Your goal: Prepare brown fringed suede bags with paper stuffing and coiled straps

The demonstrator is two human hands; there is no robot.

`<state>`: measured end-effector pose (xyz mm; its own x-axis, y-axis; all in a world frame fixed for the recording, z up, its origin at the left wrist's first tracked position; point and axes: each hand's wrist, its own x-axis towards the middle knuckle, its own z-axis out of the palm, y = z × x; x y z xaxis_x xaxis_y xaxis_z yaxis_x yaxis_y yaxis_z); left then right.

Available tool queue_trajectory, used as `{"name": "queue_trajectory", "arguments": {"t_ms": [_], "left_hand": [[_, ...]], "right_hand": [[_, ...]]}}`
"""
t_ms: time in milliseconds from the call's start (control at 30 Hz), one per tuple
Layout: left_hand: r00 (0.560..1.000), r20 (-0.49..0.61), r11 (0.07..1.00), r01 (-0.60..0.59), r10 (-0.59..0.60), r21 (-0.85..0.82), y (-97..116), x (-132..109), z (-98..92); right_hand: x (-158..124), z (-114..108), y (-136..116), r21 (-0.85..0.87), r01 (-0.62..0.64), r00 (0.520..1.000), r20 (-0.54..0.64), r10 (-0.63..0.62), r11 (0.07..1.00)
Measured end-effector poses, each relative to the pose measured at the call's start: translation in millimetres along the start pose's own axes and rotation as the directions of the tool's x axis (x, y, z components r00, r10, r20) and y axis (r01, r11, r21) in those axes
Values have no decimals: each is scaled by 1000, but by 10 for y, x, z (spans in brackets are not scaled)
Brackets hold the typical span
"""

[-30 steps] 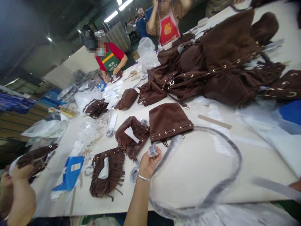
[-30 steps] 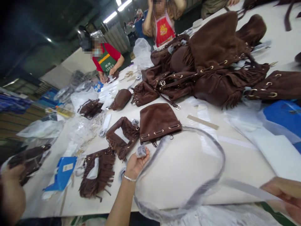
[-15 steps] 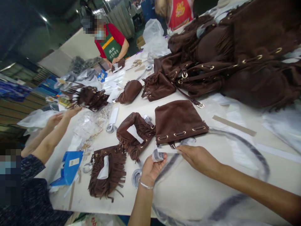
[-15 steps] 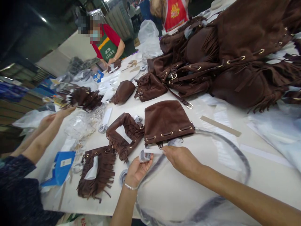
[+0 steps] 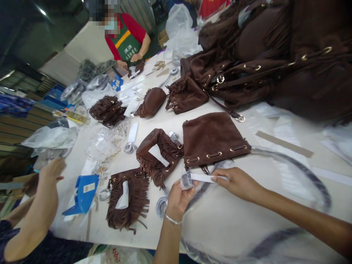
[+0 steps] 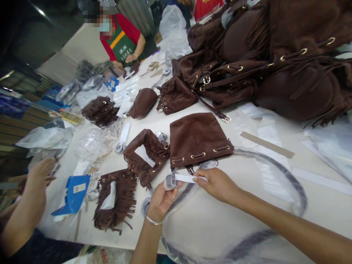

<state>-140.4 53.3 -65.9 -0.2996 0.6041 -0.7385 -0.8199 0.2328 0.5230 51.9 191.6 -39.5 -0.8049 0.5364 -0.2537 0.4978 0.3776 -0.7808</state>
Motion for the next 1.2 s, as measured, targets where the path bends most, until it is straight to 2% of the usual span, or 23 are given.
{"name": "queue_trajectory", "arguments": {"t_ms": [100,233,400,600,733,867,1033,1200], "left_hand": [[999,24,999,-25,24,27,8,-22,22],[999,31,998,-33,32,56,19,-24,38],[998,54,996,-20,15,92,12,-27,27],[993,119,996,-28,18,82,17,-73,29],[988,152,996,-34,21,84,35,-72,-3],[990,140,996,-25,13,89,53,-56,-44],[990,144,993,-10,-7,119,69,-62,-39],[989,147,990,-9,-13,143,86,-77,-25]], "right_hand": [[37,-26,70,143,-75,997,40,71,987],[54,-16,114,213,-153,987,81,139,965],[123,105,126,309,-255,962,175,209,916],[272,209,131,444,-324,930,310,196,835],[328,178,177,421,-305,927,337,165,854],[371,91,199,339,-293,918,360,165,894],[449,52,65,197,-192,950,283,131,962],[450,7,-38,126,-158,934,342,106,979]]}}
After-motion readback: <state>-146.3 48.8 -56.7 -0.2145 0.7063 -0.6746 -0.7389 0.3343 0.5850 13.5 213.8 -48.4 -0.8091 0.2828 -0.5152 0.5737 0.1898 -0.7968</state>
